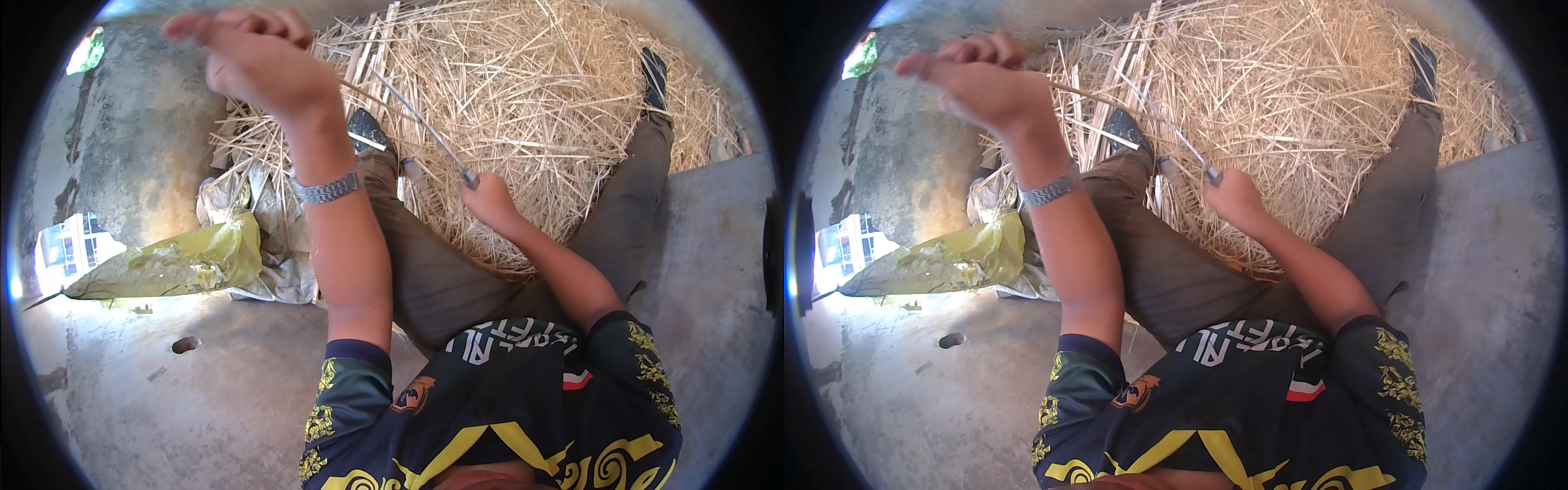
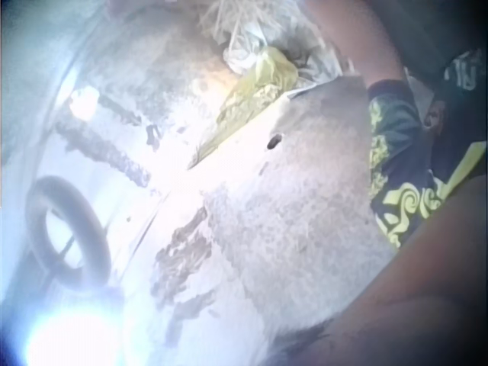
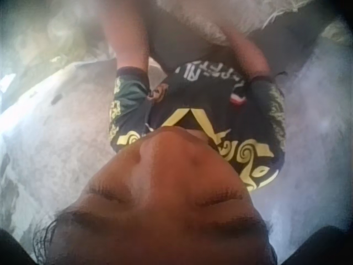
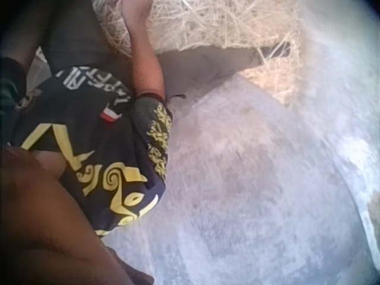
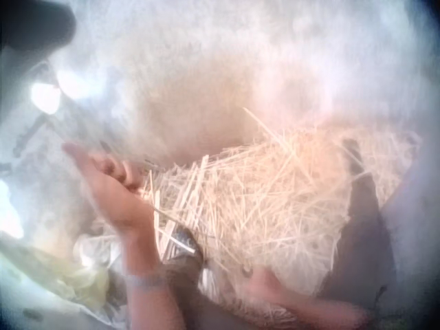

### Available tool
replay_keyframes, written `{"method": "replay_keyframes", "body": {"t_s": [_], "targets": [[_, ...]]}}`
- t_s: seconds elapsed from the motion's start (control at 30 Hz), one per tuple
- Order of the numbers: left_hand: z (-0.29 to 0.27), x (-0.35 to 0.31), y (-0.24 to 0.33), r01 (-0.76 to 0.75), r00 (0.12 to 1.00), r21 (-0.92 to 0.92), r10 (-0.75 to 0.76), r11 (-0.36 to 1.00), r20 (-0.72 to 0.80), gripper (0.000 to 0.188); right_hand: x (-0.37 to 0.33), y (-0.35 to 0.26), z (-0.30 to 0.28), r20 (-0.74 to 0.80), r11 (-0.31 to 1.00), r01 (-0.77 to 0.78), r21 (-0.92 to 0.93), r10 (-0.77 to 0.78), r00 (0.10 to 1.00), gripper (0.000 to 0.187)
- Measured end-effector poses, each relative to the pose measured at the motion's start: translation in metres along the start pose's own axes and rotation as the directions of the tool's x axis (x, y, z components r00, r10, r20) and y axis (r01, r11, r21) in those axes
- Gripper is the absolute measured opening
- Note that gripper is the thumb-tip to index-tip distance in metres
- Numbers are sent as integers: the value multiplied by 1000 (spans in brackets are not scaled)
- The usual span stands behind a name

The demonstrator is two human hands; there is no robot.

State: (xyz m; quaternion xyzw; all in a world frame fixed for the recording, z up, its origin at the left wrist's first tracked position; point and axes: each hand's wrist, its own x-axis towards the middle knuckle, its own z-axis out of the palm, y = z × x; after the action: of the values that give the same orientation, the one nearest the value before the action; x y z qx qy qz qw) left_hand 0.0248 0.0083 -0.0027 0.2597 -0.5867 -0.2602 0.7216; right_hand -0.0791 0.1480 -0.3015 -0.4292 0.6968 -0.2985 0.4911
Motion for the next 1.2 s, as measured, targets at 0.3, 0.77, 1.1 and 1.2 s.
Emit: {"method": "replay_keyframes", "body": {"t_s": [0.3, 0.77, 1.1, 1.2], "targets": [[-16, 10, -7, 16, 998, -75, -21, 997, -58, 68, -34, -69, -18, -103, 938, 315, 147, -302, 948, 26], [-7, 8, -6, 79, 996, -230, -69, 970, 51, 69, -22, -57, -36, -81, 941, 245, 231, -233, 969, 25], [3, -6, 6, 21, 998, -170, -10, 985, 60, 71, 34, 75, 3, -110, 986, -103, -131, 89, 990, 24], [-5, -3, 5, 48, 999, -174, -45, 983, 20, 70, 28, 49, 5, -172, 999, -47, 26, 51, 984, 27]]}}
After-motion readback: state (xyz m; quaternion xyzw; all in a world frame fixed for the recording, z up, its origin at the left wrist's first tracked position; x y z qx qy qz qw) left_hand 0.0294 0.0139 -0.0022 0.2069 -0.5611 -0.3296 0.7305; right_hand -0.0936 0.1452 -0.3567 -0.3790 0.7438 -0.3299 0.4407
